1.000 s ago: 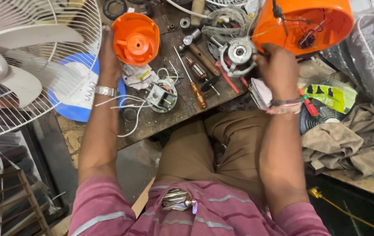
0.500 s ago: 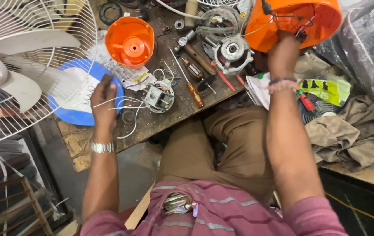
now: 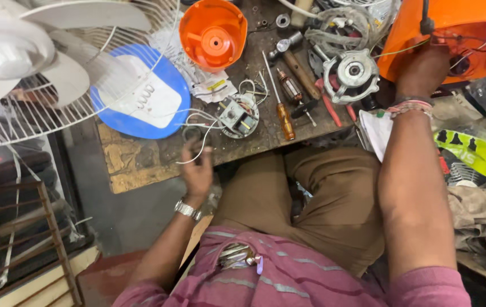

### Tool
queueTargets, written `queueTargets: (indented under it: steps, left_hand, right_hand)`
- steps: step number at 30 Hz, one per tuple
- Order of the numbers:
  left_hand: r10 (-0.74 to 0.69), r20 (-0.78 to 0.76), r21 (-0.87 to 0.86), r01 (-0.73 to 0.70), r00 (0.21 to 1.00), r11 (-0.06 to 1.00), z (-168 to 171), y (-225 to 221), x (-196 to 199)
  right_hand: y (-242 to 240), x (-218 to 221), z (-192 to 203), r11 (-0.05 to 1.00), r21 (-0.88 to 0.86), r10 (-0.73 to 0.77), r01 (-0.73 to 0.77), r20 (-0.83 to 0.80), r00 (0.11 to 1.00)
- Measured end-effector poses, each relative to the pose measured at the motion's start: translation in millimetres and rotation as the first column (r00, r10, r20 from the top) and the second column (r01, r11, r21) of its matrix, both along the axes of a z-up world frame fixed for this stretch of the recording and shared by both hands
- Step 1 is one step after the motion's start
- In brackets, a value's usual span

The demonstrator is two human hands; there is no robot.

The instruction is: The person disassembles a fan motor, removes the rotor, and uses a screwdriver to adjust internal components. They handle the motor housing, rotor, and orange fan casing while working at a cluttered bench.

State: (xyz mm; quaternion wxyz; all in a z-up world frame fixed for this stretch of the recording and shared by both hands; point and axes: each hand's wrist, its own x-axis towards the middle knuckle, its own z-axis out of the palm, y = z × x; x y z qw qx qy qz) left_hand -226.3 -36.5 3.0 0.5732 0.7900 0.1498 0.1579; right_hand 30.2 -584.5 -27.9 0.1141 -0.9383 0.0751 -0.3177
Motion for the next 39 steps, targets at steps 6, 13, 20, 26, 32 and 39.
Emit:
queueTargets:
  steps: [6,13,20,26,32,39]
  left_hand:
    - [-0.325,0.191,0.416,0.223,0.926,0.882,7,-27,28]
    - [-0.323,0.28,0.445,0.176,0.904,0.878,27,-58,66]
    - [-0.351,0.204,0.41,0.246,0.914,0.878,11,-49,72]
    - [-0.413,0.33,0.53,0.195,0.849,0.825,1,-38,81]
    - [-0.298,0.254,0.302,0.217,0.92,0.928,10,-44,91]
    - [-0.174,0.225,-0.885,0.276,0.959,0.376,42,-64,107]
  right_hand:
    - [29,-60,79,0.989,0.015,0.148,-0.149,0.023,0.989]
    - [104,-157,173,0.92,0.329,0.15,-0.212,0.201,0.968]
    - [239,-167,163,0.365,0.74,0.49,-0.564,0.363,0.793]
    - [259,-162,168,-0.064,0.885,0.503,-0.461,0.428,0.751]
    - [261,-152,148,-0.028,0.935,0.5,-0.354,0.32,0.805]
    - [266,-158,142,0.173,0.889,0.591,-0.425,0.251,0.767]
